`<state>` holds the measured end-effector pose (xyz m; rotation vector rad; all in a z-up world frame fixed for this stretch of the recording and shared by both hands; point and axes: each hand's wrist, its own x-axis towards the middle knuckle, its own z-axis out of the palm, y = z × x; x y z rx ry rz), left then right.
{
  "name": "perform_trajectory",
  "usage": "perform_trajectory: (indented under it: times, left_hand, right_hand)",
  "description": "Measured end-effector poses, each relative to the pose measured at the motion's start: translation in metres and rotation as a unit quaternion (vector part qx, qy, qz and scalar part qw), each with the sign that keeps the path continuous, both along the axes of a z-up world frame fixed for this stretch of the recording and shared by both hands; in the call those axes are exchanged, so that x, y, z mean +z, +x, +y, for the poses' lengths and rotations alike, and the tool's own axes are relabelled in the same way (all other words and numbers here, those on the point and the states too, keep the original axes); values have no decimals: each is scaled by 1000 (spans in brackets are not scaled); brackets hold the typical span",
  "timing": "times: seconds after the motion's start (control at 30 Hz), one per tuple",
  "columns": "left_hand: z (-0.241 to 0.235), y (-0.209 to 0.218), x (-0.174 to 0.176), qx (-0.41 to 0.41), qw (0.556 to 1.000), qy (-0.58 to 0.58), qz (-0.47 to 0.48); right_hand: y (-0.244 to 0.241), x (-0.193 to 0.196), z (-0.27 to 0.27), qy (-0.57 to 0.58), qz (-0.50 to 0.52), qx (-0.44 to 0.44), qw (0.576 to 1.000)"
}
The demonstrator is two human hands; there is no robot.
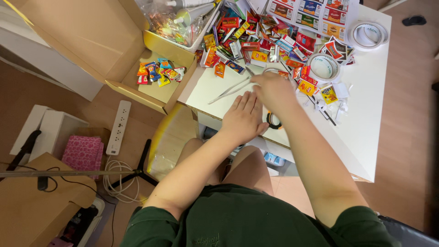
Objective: The person sits at a table and assembles small candy packages by applying tape to white paper, folding the paper around candy wrappers, and cutting the tape with scissors. The person handles multiple candy wrappers and tape rolls, repeatedly folding and cutting to create small sealed packages.
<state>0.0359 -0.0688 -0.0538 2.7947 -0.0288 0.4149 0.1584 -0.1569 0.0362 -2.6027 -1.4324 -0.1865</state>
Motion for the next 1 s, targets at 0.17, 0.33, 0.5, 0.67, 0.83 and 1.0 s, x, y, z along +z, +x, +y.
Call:
perform_trajectory:
  times: [0.17,0.33,0.5,0.67,0.83,1.0]
  left_hand:
    - [-8,-3,18,9,998,-7,64]
    - [-15,-2,24,23,994,-2,107]
    - [-24,5,26,30,988,3,149]
    - [-36,11,36,27,986,-5,164]
    - [-50,23,48,6,981,-13,193]
    - [-59,36,57,-9,976,-33,213]
  right_hand:
    - [21,-10,-24,-104,24,-92,990]
    - [15,-7,-26,-151,38,-102,983]
    - [14,-11,-25,-122,42,-90,987]
    - [18,-25,-35,-66,-66,-62,994]
    - [18,-35,-38,76,-234,26,969]
    - [18,-32,-41,136,-324,56,934]
